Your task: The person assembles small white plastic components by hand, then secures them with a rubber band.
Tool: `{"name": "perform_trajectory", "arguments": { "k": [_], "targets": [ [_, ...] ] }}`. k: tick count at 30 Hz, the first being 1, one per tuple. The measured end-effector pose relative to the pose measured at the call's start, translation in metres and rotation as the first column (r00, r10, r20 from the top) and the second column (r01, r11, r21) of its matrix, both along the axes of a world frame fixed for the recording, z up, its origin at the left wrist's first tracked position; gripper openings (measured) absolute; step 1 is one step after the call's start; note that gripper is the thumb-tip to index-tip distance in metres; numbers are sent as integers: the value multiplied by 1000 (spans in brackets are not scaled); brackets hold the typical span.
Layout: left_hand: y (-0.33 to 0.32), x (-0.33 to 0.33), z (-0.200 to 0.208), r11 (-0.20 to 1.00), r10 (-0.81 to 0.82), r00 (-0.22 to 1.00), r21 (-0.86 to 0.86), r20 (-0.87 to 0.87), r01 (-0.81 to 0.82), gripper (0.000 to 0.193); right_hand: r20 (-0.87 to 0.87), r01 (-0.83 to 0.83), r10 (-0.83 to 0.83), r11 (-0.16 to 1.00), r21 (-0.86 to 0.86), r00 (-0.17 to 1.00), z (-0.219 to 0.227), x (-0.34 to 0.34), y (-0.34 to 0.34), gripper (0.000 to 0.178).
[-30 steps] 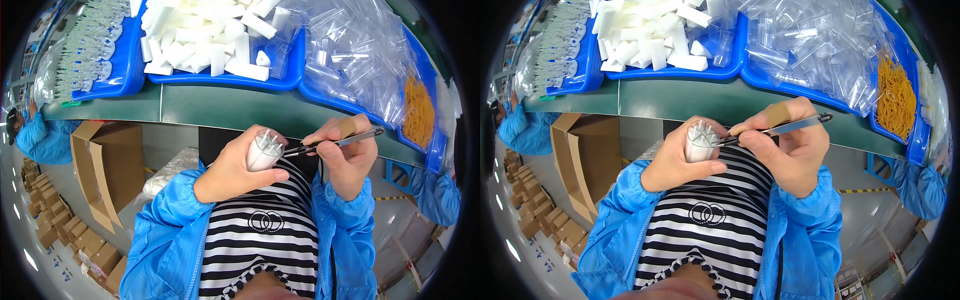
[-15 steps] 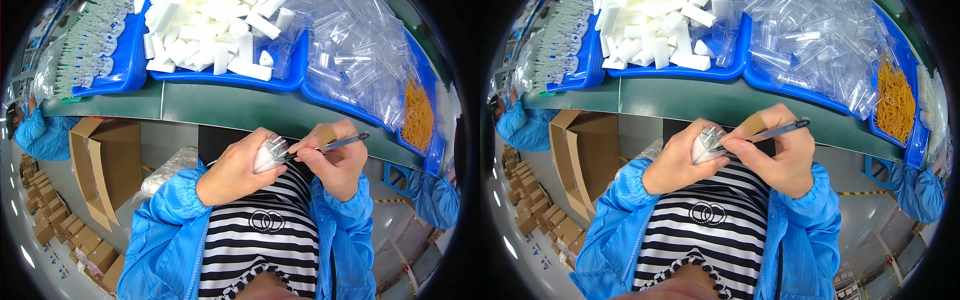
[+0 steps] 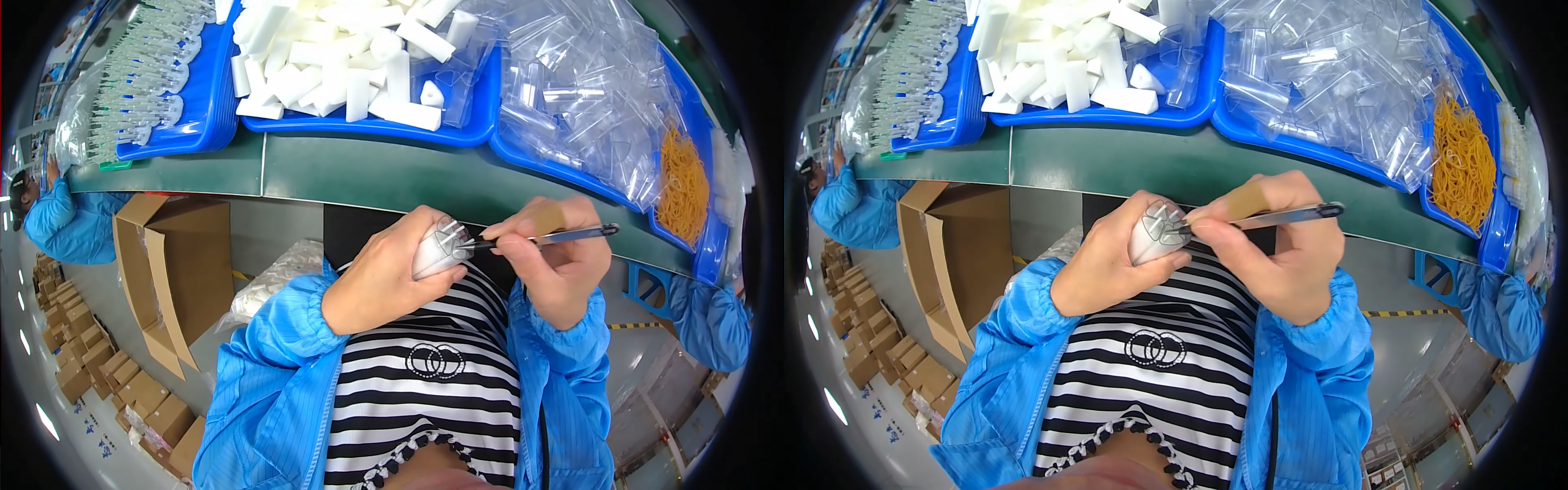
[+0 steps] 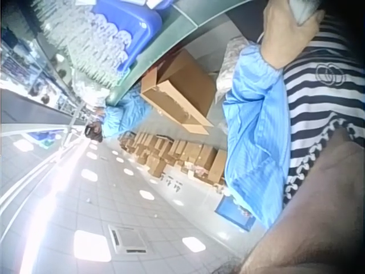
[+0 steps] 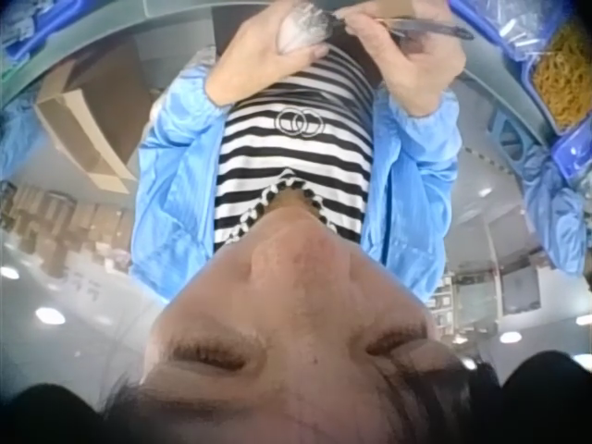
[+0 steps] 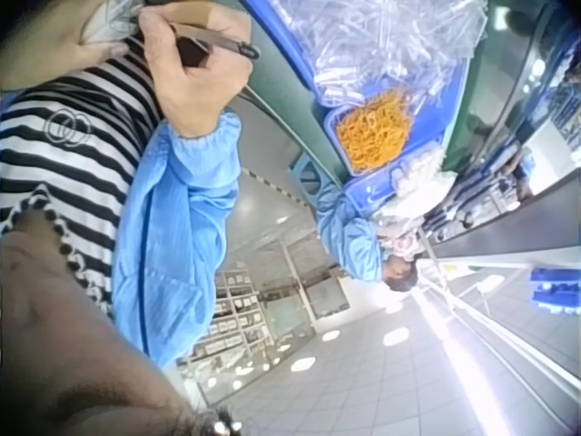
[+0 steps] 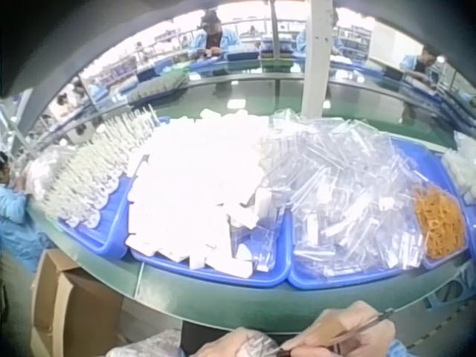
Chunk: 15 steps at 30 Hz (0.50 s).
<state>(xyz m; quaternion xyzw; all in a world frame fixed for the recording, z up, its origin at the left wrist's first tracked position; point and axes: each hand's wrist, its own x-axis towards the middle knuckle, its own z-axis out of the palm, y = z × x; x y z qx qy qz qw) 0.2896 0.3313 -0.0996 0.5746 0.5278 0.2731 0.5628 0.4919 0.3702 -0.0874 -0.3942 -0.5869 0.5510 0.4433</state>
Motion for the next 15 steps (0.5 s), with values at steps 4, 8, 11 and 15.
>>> {"name": "perform_trajectory", "arguments": {
  "k": [4,8,11,15],
  "targets": [
    [-2,0,-1,998,-1,998,59,63,-2,48,-144,61,-63,998,-20,988,1,1,0,22],
    [-2,-2,2,998,-35,999,45,28,33,47,-4,-46,46,998,39,999,-1,5,2,23],
    [-2,-2,3,997,-9,1000,76,-5,10,47,-90,1,-7,998,-68,996,1,3,-1,21],
    [-3,0,-1,992,-3,1000,123,-9,4,45,4,-17,17,997,-73,1000,1,5,-1,18]
  ]
}}
